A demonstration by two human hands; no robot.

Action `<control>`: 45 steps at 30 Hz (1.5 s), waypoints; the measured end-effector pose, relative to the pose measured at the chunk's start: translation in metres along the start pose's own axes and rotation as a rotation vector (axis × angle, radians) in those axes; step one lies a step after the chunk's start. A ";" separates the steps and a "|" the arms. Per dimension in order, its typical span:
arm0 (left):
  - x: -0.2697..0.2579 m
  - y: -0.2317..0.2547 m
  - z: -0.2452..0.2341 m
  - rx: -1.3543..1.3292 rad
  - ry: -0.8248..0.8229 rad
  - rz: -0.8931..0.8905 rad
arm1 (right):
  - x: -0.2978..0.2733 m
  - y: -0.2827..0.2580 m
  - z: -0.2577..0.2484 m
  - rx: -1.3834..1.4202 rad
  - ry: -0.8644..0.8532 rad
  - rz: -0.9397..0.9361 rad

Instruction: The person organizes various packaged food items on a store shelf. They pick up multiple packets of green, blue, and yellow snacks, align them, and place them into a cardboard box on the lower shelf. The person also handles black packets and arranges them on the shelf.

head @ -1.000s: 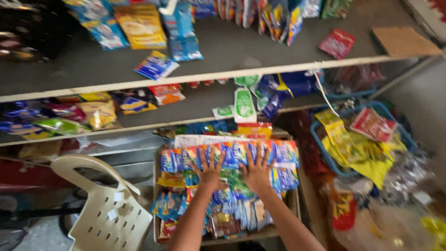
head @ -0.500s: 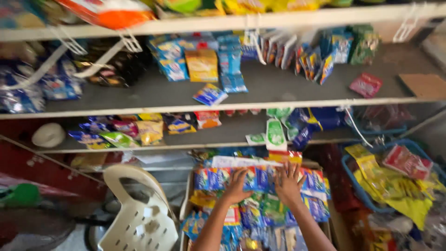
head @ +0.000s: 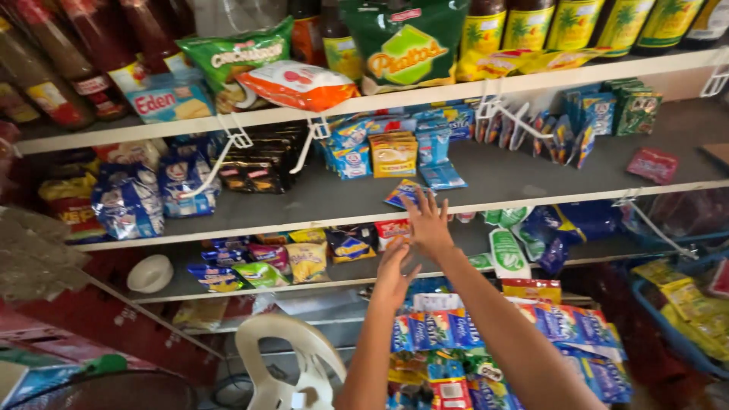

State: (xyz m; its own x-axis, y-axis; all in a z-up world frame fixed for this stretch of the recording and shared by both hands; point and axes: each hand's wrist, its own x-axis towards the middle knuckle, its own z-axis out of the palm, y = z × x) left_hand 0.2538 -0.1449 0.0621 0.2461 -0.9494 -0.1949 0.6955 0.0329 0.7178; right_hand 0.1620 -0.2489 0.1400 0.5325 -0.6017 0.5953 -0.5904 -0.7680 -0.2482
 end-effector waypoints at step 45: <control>-0.160 -0.245 0.111 -0.034 0.153 -0.106 | -0.270 0.103 -0.223 0.399 0.044 0.488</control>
State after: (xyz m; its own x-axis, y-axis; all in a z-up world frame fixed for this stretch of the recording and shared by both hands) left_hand -0.0307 -0.0358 -0.0080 0.2680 -0.8898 -0.3693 0.7447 -0.0518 0.6653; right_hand -0.1780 -0.1166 0.1236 0.2282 -0.9004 0.3705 -0.4828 -0.4351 -0.7600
